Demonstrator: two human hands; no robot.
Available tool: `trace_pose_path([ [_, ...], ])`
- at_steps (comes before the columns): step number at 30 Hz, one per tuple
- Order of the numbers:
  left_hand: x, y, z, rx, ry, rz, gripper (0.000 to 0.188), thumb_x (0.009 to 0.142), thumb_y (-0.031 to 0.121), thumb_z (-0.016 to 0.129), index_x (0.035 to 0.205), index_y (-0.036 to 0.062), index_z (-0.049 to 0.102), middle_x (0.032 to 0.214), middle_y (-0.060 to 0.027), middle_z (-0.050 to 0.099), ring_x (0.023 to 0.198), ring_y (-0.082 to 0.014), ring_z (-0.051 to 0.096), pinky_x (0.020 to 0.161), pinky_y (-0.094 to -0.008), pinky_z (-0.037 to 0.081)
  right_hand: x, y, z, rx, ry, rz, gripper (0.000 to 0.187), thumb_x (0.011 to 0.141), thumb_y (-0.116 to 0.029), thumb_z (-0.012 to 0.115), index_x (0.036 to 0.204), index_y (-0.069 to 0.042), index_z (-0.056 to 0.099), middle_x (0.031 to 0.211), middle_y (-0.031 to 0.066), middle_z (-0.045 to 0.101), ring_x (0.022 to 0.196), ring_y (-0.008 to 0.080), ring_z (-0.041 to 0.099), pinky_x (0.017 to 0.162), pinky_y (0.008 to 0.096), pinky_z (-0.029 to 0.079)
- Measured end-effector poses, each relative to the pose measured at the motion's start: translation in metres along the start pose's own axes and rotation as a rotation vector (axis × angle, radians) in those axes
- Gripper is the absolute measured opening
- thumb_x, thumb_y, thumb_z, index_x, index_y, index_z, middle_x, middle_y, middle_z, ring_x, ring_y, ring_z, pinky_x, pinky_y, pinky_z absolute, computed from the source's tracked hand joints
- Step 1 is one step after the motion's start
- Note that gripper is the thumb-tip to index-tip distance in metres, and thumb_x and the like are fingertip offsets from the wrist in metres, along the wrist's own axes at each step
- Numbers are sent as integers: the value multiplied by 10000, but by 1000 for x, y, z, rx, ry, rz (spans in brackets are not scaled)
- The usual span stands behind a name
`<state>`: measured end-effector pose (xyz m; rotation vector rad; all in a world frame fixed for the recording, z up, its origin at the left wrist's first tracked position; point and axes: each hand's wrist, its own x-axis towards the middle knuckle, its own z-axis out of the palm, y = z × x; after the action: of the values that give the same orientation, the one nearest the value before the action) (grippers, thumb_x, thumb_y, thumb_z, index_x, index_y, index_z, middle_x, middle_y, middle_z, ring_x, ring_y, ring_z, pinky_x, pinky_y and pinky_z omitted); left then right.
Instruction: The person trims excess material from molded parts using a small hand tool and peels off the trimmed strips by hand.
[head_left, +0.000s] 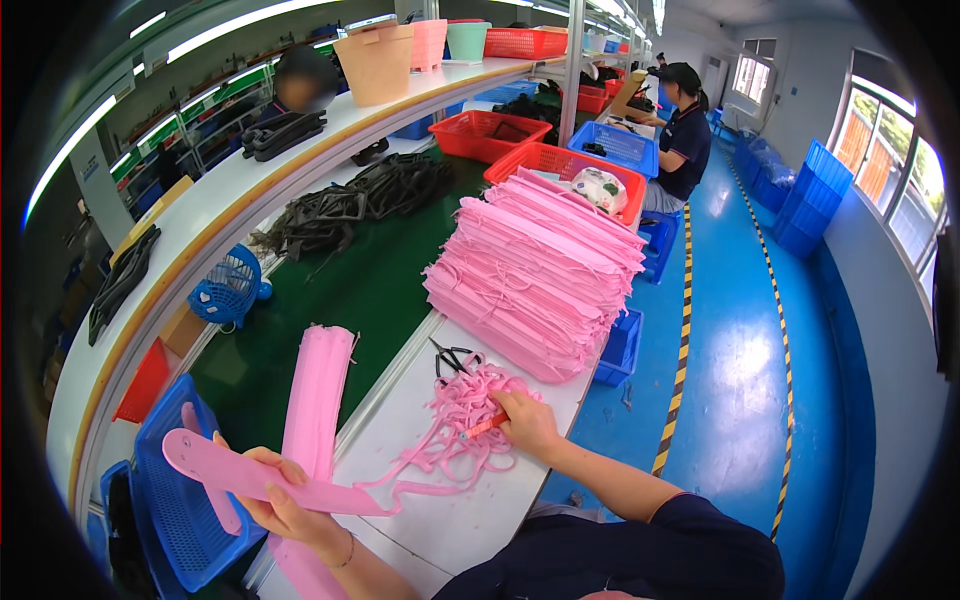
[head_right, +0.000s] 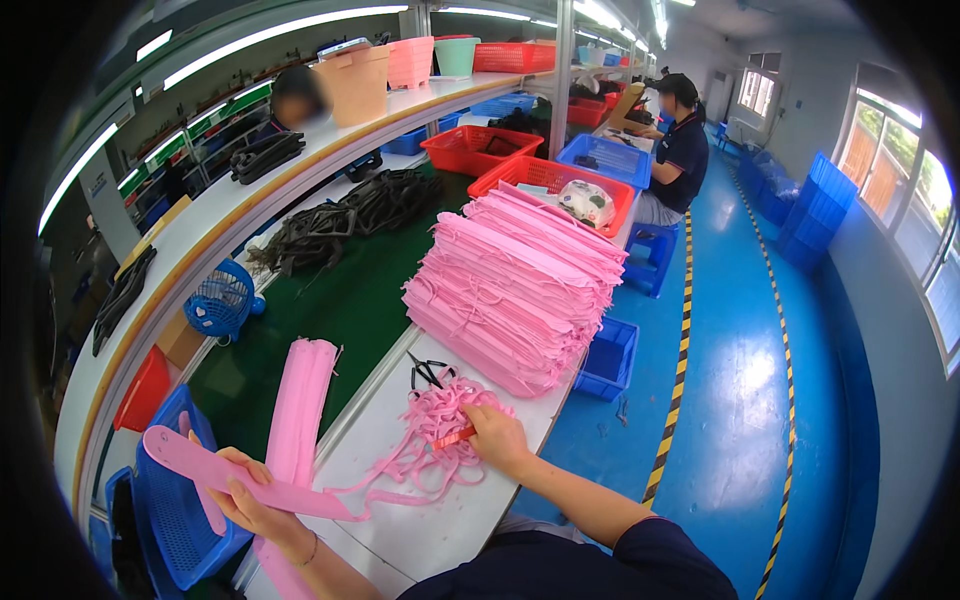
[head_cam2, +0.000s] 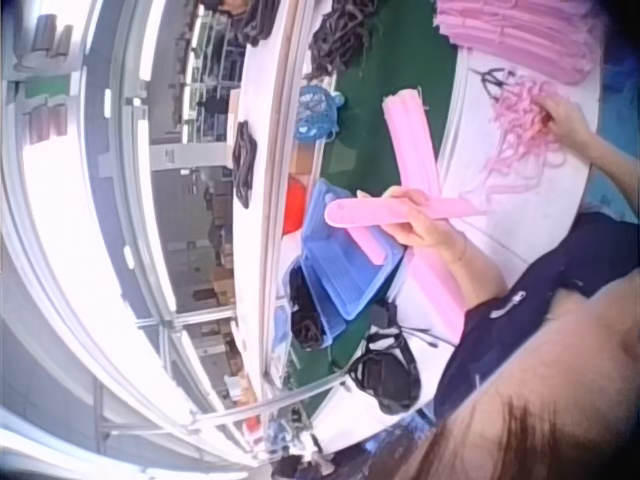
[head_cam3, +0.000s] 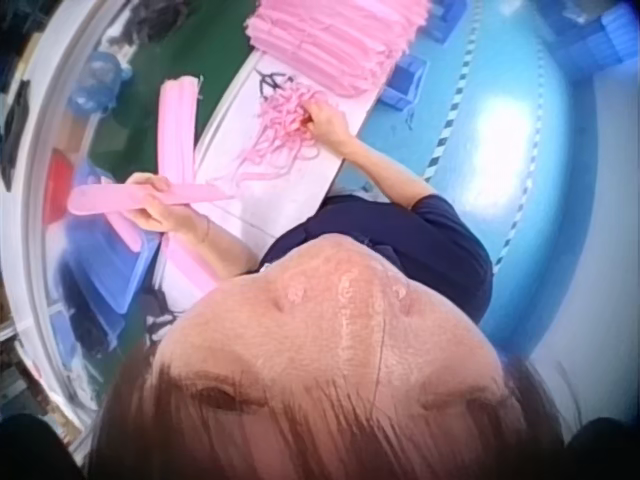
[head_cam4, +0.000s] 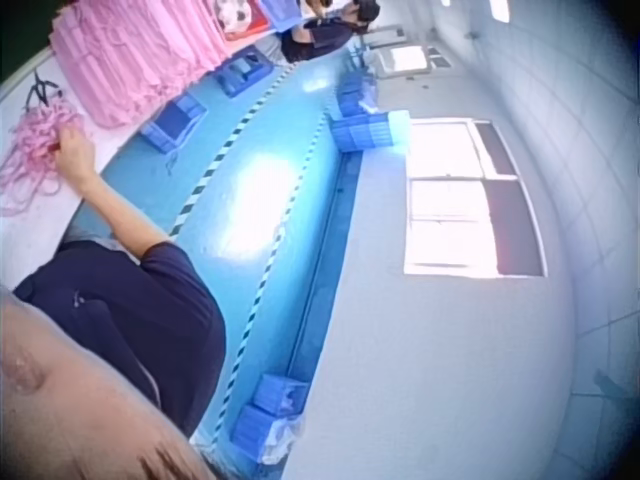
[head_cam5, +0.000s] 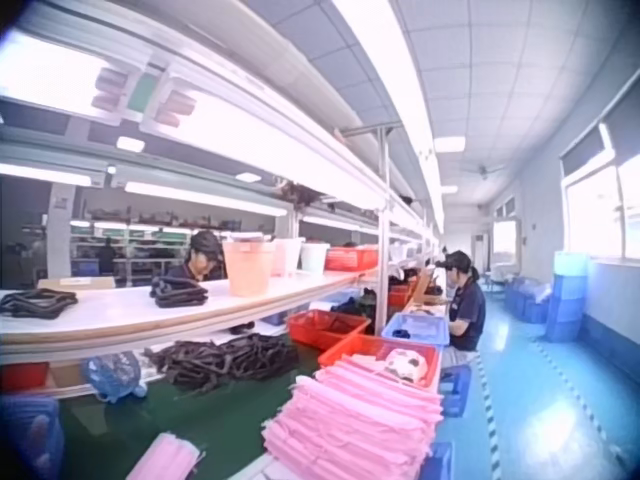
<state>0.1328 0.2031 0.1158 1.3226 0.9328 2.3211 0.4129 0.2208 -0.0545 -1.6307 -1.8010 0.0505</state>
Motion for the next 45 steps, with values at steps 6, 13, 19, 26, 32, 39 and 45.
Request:
trace_pose_path([
  [6, -1, -2, -1, -7, -36, 30, 585, 907, 219, 477, 1423, 30, 278, 803, -54, 518, 530, -36, 398, 463, -152, 316, 0, 0, -3, -5, -15, 10, 407, 714, -129, 639, 1117, -128, 586, 854, 81, 604, 725, 298, 618, 570, 404, 504],
  [13, 1, -1, -2, -3, -45, 23, 596, 904, 221, 482, 1427, 30, 266, 804, -54, 519, 532, -39, 401, 462, -155, 312, 1, -1, -2, 24, -4, 15, 391, 714, -120, 637, 1102, -105, 590, 853, 87, 614, 735, 301, 620, 580, 409, 502],
  [19, 2, 0, -1, -4, 14, -10, 684, 851, 272, 560, 1408, -4, 273, 784, -43, 501, 515, -48, 386, 460, -168, 305, 2, -1, -4, 28, -5, 0, 393, 713, -122, 645, 1102, -101, 593, 845, 86, 615, 728, 299, 618, 577, 404, 499],
  [26, 1, -1, -1, 5, 14, -6, 677, 856, 279, 564, 1407, 7, 281, 780, -43, 504, 515, -48, 388, 463, -164, 309, 2, 0, -5, 25, 7, -1, 384, 712, -124, 647, 1093, -99, 596, 831, 83, 612, 713, 298, 615, 564, 399, 496],
  [32, 1, 4, -3, 24, 28, -2, 672, 864, 285, 568, 1406, 4, 285, 790, -40, 507, 526, -48, 396, 465, -166, 305, 2, -2, -3, 45, 14, 4, 392, 706, -108, 642, 1094, -131, 600, 828, 76, 606, 709, 300, 615, 571, 400, 499],
  [39, -1, 2, -5, 5, -9, 42, 620, 883, 229, 512, 1402, -21, 282, 825, -61, 519, 546, -52, 413, 472, -170, 324, 0, -1, -5, 42, -6, 0, 397, 688, -84, 637, 1084, -105, 605, 832, 81, 617, 716, 287, 618, 582, 387, 499],
  [45, 1, 4, -7, -51, -9, 27, 691, 842, 249, 602, 1394, -25, 289, 841, -65, 519, 540, -61, 423, 477, -176, 333, 2, 1, -2, 39, 24, -25, 397, 676, -75, 639, 1072, -95, 611, 823, 84, 614, 703, 283, 617, 574, 381, 497],
])
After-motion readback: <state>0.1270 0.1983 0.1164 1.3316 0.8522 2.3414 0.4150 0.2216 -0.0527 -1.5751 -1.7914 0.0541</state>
